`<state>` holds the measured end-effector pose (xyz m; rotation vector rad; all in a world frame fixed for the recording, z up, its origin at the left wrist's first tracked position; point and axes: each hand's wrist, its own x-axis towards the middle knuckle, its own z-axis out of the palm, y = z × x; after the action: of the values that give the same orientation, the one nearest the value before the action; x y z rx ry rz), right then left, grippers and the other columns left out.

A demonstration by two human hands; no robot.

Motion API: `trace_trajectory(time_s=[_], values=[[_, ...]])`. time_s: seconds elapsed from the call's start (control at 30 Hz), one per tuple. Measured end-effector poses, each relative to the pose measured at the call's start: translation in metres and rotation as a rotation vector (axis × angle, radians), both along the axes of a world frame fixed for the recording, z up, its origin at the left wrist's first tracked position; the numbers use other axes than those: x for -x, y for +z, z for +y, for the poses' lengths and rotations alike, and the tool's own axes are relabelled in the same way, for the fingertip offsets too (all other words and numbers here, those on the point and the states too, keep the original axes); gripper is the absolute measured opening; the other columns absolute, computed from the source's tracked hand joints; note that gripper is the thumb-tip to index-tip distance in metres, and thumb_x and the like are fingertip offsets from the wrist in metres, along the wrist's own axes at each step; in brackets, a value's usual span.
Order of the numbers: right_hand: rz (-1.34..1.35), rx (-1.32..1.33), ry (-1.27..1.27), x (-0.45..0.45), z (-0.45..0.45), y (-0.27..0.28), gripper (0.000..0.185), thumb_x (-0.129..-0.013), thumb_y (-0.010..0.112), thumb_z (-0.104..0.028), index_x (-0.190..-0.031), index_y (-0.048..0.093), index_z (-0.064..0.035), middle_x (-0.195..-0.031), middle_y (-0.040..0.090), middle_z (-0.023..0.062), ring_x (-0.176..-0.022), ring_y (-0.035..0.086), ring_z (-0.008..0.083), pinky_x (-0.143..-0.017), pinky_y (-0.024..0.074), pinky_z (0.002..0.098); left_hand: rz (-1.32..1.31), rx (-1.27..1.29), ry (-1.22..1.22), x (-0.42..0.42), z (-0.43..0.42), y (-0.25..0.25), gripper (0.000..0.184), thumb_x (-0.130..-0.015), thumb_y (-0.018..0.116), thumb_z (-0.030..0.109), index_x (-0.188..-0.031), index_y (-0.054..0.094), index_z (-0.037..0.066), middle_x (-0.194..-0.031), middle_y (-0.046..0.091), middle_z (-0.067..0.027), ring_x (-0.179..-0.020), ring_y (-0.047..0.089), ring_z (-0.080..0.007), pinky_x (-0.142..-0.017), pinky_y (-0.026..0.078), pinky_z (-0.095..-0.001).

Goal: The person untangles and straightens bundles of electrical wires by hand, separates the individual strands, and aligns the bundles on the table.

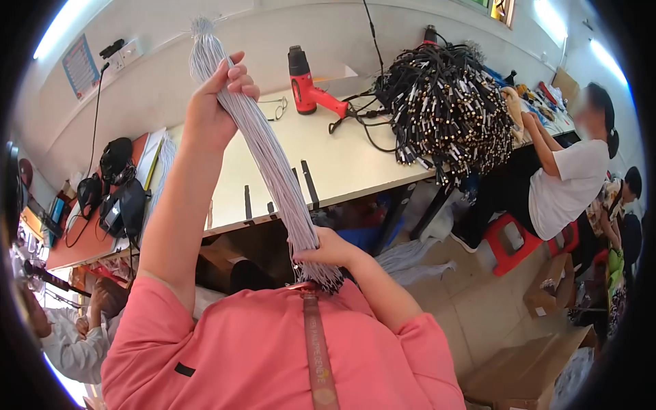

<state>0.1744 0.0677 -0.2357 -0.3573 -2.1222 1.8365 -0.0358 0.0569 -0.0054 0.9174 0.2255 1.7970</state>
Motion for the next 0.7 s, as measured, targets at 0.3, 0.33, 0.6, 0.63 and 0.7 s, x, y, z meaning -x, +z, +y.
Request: trace_trajectory(time_s=[0.3,0.33,0.6,0.63,0.7], values=[[-0.08,0.129,-0.053,0.012,0.013,-0.02,0.039,-0.079,0.069,-0.013,-0.113,0.055,-0.0017,-0.098,0.064,0.0069,-0.093,0.059,0.0131,-0.085,0.0469,0.0291,-0.15,0.209,0.189,0.077,0.015,-0.031,0.02,-0.096,0.043,0.012,-0.108,0.044,-0.003,-0.078,0.048,-0.0053,-0.066,0.048,-0.0145,-0.066,0.045,-0.0333],[-0.067,0.167,-0.034,0.015,0.014,-0.015,0.038,-0.08,0.068,-0.013,-0.113,0.054,-0.0012,-0.097,0.064,0.008,-0.092,0.06,0.0141,-0.083,0.0477,0.0296,-0.188,0.221,0.176,0.087,0.018,-0.031,0.019,-0.096,0.043,0.012,-0.107,0.044,-0.003,-0.079,0.048,-0.0057,-0.066,0.048,-0.0148,-0.066,0.045,-0.0336],[0.142,0.629,0.01,0.081,0.016,0.069,0.031,-0.085,0.058,-0.007,-0.113,0.049,0.002,-0.092,0.063,0.016,-0.074,0.064,0.0207,-0.07,0.0533,0.0339,-0.135,0.315,0.276,0.177,0.076,0.014,0.015,-0.095,0.043,0.011,-0.101,0.044,-0.002,-0.092,0.055,-0.0145,-0.077,0.059,-0.0255,-0.076,0.05,-0.0415],[0.174,0.582,0.051,0.099,0.023,0.063,0.034,-0.085,0.059,-0.008,-0.115,0.049,0.002,-0.095,0.063,0.0155,-0.08,0.063,0.0194,-0.073,0.0518,0.0317,-0.035,0.426,0.457,0.179,0.08,0.013,0.032,-0.093,0.052,0.024,-0.112,0.044,-0.001,-0.105,0.054,-0.0197,-0.096,0.06,-0.0324,-0.082,0.049,-0.0457],[0.029,0.253,-0.133,0.143,0.047,0.029,0.037,-0.084,0.06,-0.01,-0.117,0.048,0.0024,-0.099,0.063,0.0153,-0.086,0.062,0.0187,-0.076,0.0502,0.0299,0.324,0.862,0.727,0.234,0.097,-0.056,0.05,-0.088,0.058,0.034,-0.12,0.042,0.0,-0.109,0.053,-0.0219,-0.104,0.057,-0.0338,-0.083,0.048,-0.0467]])
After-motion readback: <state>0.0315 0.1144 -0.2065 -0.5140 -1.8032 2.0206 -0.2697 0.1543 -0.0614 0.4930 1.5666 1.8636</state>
